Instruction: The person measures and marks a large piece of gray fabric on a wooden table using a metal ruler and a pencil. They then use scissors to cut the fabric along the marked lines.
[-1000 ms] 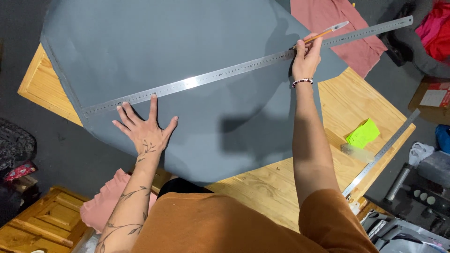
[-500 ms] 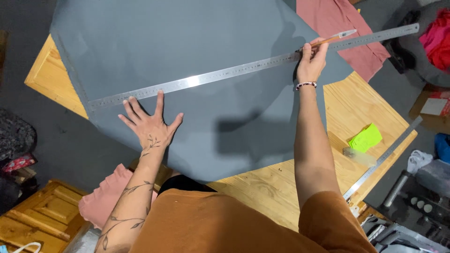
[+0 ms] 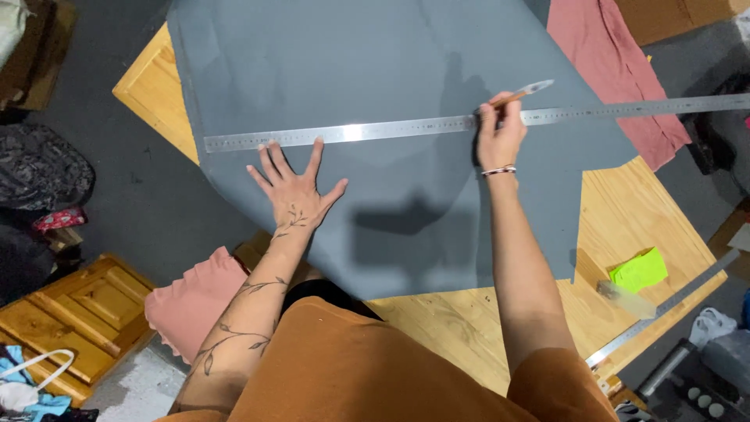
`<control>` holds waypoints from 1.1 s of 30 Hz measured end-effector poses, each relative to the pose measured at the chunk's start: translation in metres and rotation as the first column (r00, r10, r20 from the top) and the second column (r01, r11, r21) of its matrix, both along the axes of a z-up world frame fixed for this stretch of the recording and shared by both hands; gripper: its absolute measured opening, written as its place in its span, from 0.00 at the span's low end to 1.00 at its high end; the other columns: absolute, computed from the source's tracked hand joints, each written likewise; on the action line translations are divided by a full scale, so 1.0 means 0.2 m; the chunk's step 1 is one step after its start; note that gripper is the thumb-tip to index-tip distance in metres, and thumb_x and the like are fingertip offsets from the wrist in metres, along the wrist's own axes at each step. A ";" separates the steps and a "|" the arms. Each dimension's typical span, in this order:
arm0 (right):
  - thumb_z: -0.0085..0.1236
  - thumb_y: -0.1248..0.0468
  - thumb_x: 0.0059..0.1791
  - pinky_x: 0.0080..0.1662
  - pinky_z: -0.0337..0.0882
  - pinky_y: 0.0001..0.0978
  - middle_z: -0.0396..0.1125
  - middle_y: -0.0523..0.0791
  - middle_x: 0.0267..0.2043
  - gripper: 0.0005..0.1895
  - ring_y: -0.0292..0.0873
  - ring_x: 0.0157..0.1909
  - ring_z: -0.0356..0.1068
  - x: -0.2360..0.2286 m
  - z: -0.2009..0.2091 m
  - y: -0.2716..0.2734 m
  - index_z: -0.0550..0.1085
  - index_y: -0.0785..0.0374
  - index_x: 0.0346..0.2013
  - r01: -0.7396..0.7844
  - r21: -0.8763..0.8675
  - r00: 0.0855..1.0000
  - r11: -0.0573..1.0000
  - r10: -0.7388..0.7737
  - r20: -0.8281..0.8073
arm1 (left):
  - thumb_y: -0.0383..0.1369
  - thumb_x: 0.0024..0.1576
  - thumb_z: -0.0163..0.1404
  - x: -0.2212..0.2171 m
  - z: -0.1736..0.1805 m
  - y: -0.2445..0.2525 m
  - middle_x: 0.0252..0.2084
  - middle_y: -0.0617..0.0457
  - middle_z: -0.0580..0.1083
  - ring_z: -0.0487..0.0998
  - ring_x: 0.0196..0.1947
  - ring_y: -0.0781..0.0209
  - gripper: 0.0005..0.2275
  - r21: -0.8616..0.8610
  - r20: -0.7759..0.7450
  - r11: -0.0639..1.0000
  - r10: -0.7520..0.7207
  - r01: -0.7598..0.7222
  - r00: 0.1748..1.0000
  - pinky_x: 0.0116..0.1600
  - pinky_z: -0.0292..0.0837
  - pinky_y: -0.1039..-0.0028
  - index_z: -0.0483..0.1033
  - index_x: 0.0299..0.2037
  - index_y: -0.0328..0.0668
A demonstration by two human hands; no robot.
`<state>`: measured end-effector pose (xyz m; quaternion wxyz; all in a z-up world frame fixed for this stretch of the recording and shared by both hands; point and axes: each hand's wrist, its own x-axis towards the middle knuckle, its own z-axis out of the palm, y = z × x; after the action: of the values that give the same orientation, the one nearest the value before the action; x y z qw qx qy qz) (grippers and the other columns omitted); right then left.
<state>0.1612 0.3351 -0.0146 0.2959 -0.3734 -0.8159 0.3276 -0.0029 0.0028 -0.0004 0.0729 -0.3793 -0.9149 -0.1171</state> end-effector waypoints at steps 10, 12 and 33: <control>0.65 0.63 0.50 0.45 0.75 0.42 0.75 0.45 0.33 0.05 0.51 0.40 0.76 -0.48 -0.04 -0.52 0.76 0.56 0.34 -0.270 -0.038 0.961 0.962 0.266 -0.078 | 0.67 0.55 0.43 0.00 -0.01 0.00 0.65 0.21 0.57 0.51 0.68 0.18 0.35 -0.017 0.007 0.999 0.030 -0.030 1.000 0.59 0.43 0.24 0.57 0.72 0.71; 0.65 0.60 0.49 0.46 0.75 0.35 0.75 0.40 0.34 0.04 0.44 0.40 0.77 -0.58 -0.03 -0.62 0.76 0.51 0.34 -0.395 -0.133 0.918 0.909 0.385 -0.096 | 0.67 0.54 0.45 0.01 0.00 0.00 0.67 0.22 0.54 0.47 0.70 0.19 0.36 -0.070 0.136 0.997 0.054 -0.044 0.989 0.62 0.39 0.24 0.56 0.72 0.73; 0.61 0.59 0.47 0.46 0.77 0.38 0.77 0.39 0.32 0.05 0.46 0.39 0.78 -1.33 -0.07 -1.36 0.72 0.46 0.35 -0.682 -0.344 0.716 0.646 0.686 -0.132 | 0.53 0.52 0.46 0.00 0.16 0.10 0.72 0.31 0.53 0.47 0.73 0.28 0.40 -0.369 0.168 0.915 0.240 -0.165 0.956 0.71 0.29 0.25 0.55 0.72 0.37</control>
<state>-0.1047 0.0638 -0.0278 0.0707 -0.0883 -0.8210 0.5597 -0.0027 0.0225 0.0314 -0.0808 -0.2742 -0.9581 0.0168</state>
